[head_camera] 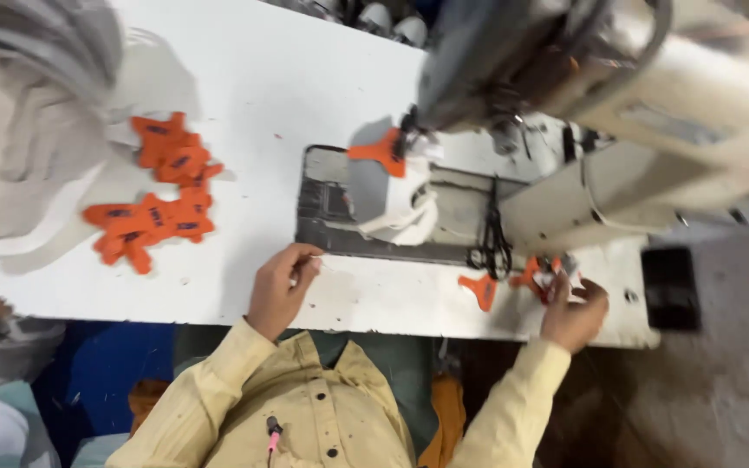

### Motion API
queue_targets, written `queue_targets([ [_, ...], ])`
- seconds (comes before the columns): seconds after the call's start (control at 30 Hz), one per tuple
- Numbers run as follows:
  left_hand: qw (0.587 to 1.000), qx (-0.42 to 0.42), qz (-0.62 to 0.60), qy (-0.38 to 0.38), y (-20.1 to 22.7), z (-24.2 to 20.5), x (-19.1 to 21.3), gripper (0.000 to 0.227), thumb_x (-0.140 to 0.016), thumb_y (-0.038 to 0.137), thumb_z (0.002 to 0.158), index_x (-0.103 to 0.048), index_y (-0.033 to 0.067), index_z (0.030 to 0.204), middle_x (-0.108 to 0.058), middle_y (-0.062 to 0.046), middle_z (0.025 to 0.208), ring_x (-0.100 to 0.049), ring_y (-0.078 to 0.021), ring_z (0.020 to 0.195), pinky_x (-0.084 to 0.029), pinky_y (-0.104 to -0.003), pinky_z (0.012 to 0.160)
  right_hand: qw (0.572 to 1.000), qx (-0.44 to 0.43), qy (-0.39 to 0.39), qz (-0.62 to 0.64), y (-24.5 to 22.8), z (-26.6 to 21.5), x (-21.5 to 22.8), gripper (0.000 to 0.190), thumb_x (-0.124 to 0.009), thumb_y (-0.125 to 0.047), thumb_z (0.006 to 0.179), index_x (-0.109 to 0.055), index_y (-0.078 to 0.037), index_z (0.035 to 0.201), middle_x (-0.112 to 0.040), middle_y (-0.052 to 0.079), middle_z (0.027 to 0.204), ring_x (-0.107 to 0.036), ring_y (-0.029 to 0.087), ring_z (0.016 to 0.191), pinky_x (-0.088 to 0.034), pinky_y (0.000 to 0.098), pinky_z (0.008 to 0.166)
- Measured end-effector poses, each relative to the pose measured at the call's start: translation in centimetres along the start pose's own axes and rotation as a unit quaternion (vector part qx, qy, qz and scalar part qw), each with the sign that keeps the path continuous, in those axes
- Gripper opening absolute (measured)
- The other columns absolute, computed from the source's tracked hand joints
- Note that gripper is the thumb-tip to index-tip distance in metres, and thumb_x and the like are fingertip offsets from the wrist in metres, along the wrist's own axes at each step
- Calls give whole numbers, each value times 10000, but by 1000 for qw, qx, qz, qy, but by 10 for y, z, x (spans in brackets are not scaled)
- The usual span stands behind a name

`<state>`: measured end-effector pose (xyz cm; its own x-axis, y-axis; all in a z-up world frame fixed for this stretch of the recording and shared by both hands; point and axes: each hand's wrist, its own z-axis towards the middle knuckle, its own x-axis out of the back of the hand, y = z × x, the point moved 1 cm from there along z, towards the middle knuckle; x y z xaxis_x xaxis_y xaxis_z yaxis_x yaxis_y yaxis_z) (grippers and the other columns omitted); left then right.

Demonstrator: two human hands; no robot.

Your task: The person repeatedly picks up white shoe parts and orange fabric pieces, aligns them, and sews them together using a sewing machine. After each stitch, the person trims excess thread with scissors and places the finished part aside.

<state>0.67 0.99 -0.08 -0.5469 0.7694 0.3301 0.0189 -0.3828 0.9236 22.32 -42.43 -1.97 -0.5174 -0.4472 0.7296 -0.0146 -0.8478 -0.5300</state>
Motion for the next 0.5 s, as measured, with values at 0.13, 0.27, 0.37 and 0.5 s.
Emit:
queue_targets([
  [0.13,987,62,-143,-44,-5,21,-5,298,-605,294,1023,-667,39,1164,-734,-31,879,-674,-96,770,-518,-275,652,955,134,-99,243,-113,-37,39,283,-711,-72,1016,-618,14,1268,-680,149,1195,-657,252,1024,-548,352,893],
  [0.27,916,136,-370,-76,38,90,-20,372,-589,391,1025,-633,68,1204,-665,-3,900,-604,-83,764,-512,-254,669,884,341,-153,281,-252,-68,70,405,-724,-55,955,-572,-25,1329,-628,143,1342,-626,268,1248,-515,369,1088],
  [0.37,919,156,-346,-106,71,131,-34,382,-617,402,1011,-664,58,1171,-638,21,921,-577,-68,776,-480,-250,659,858,460,-116,197,-309,-78,67,531,-767,-104,842,-572,-38,1331,-628,165,1320,-574,382,1265,-446,443,1103],
  [0.5,896,111,-411,-130,75,142,-46,368,-720,305,960,-670,-4,1153,-691,5,990,-597,-56,852,-494,-246,740,878,419,-143,183,-305,-95,38,423,-771,-104,873,-652,-87,1279,-611,110,993,-613,281,904,-467,432,852],
])
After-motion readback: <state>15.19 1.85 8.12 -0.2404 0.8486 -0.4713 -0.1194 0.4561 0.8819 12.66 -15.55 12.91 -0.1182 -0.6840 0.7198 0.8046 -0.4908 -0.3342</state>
